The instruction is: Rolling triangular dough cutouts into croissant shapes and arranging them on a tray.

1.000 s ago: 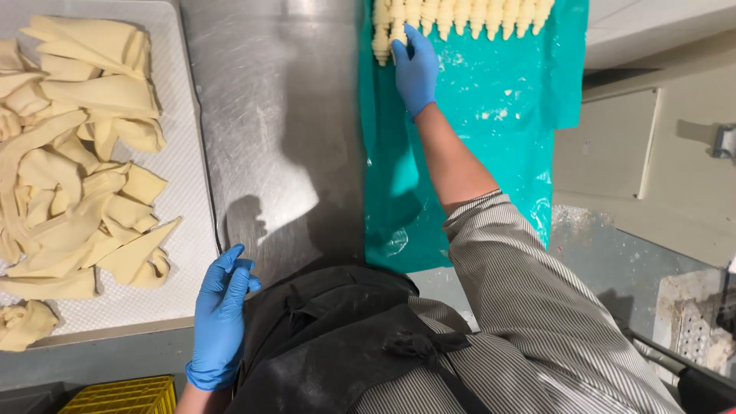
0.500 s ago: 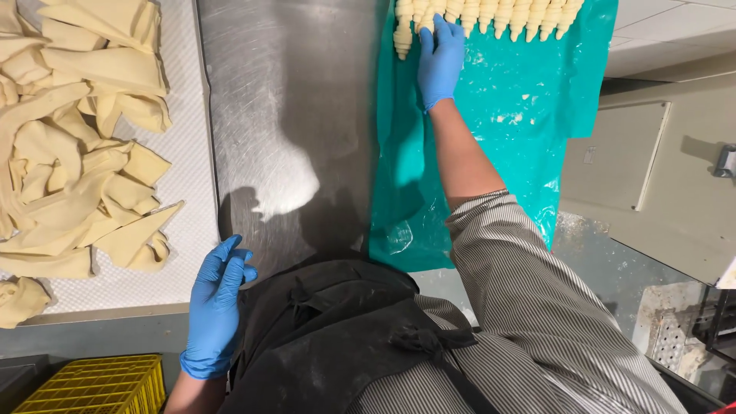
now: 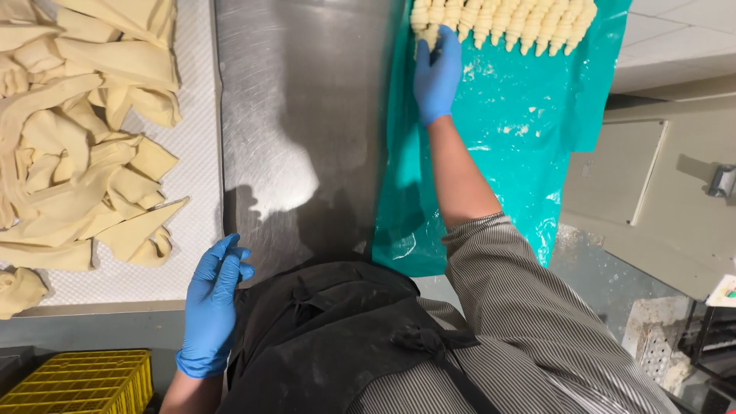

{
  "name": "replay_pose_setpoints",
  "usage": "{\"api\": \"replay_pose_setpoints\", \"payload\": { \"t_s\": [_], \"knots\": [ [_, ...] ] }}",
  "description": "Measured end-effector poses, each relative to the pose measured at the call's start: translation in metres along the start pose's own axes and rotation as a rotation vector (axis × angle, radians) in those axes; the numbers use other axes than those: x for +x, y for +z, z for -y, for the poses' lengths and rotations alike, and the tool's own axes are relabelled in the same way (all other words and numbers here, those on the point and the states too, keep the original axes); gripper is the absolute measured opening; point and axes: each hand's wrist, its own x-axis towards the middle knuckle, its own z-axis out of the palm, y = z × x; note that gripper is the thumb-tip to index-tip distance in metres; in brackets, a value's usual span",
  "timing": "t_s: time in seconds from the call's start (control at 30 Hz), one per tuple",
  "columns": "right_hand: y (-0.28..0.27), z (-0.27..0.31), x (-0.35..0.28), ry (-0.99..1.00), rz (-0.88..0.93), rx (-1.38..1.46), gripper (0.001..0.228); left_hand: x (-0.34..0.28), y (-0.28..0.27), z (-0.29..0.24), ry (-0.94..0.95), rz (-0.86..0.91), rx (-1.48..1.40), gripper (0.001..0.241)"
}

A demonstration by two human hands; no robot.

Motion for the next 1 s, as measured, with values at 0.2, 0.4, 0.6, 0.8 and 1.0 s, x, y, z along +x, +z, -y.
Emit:
{"api": "replay_pose_setpoints", "payload": {
  "t_s": [0.2, 0.4, 0.6, 0.8, 1.0],
  "knots": [
    [-0.007, 0.009, 0.011, 0.221, 0.198, -0.088, 0.026, 0.003, -0.003, 0.003, -0.039, -0.002, 0.012, 0.04],
    [0.027, -0.029, -0.016, -0.099, 0.114, -0.336, 0.081, 0.034, -0.043, 0.049, 0.031, -0.218, 0.01, 0.04],
    [-0.01, 0.012, -0.03, 0.05, 0.136, 0.166, 0.066, 0.11, -0.139, 0.106, 0.502, -0.685, 1.014, 0.072],
    [-0.087, 0.101, -0.089, 0.076, 0.227, 0.174, 0.043, 0.157, -0.183, 0.152, 0.379, -0.673, 0.847, 0.056],
    [-0.128, 0.156, -0.147, 0.207, 0.217, 0.265, 0.04, 0.181, -0.236, 0.174, 0.23, -0.69, 0.114, 0.043]
  ]
}}
